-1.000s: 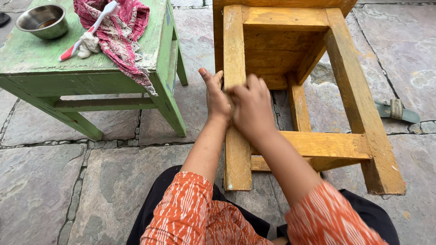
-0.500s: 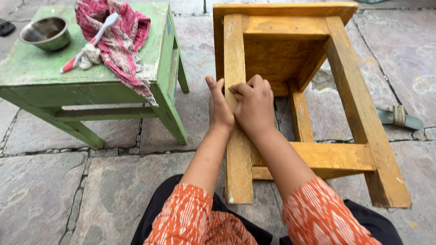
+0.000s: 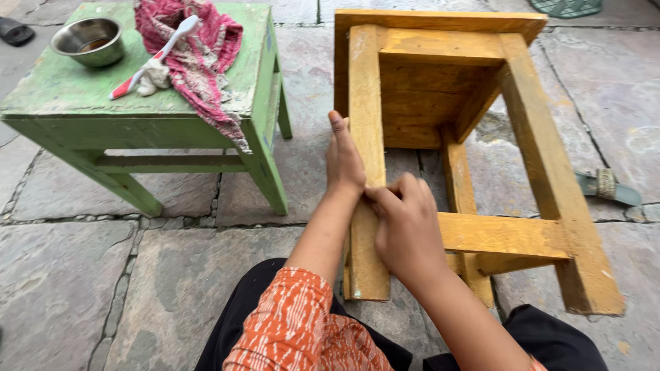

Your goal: The person rubs down different parts of a small wooden stool by hand with sandpaper, turning it over to work on the sides, legs, and underside.

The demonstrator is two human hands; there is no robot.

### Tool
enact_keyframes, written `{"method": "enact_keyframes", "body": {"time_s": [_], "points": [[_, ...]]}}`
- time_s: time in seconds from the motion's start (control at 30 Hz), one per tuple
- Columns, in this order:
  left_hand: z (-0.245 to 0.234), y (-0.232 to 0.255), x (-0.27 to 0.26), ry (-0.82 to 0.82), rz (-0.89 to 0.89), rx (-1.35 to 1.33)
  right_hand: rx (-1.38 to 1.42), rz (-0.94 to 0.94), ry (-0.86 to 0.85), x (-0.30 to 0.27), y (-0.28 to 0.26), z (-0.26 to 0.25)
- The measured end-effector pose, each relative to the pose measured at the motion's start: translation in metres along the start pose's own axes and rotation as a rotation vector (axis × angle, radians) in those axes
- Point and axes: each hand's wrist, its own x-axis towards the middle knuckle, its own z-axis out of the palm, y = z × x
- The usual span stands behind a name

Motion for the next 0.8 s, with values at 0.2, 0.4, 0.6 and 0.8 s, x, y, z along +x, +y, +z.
{"method": "enact_keyframes", "body": {"time_s": [0.2, 0.4, 0.6, 0.8], "points": [[0.004, -0.006, 0.007, 0.009, 0.037, -0.093, -0.027, 0.06, -0.032, 0.023, 0.018, 0.021], [0.002, -0.002, 0.004, -0.018, 0.02, 0.085, -0.079, 0.004, 0.123, 0.104, 0.067, 0.083], [0.001, 0.002, 0.001, 0.002, 0.099, 0.048, -0.059, -0.055, 0.123, 0.103, 0.069, 0.076], [0.002, 0.004, 0.002, 0.011, 0.04, 0.034, -0.036, -0.072, -0.002, 0.018, 0.026, 0.012]]}}
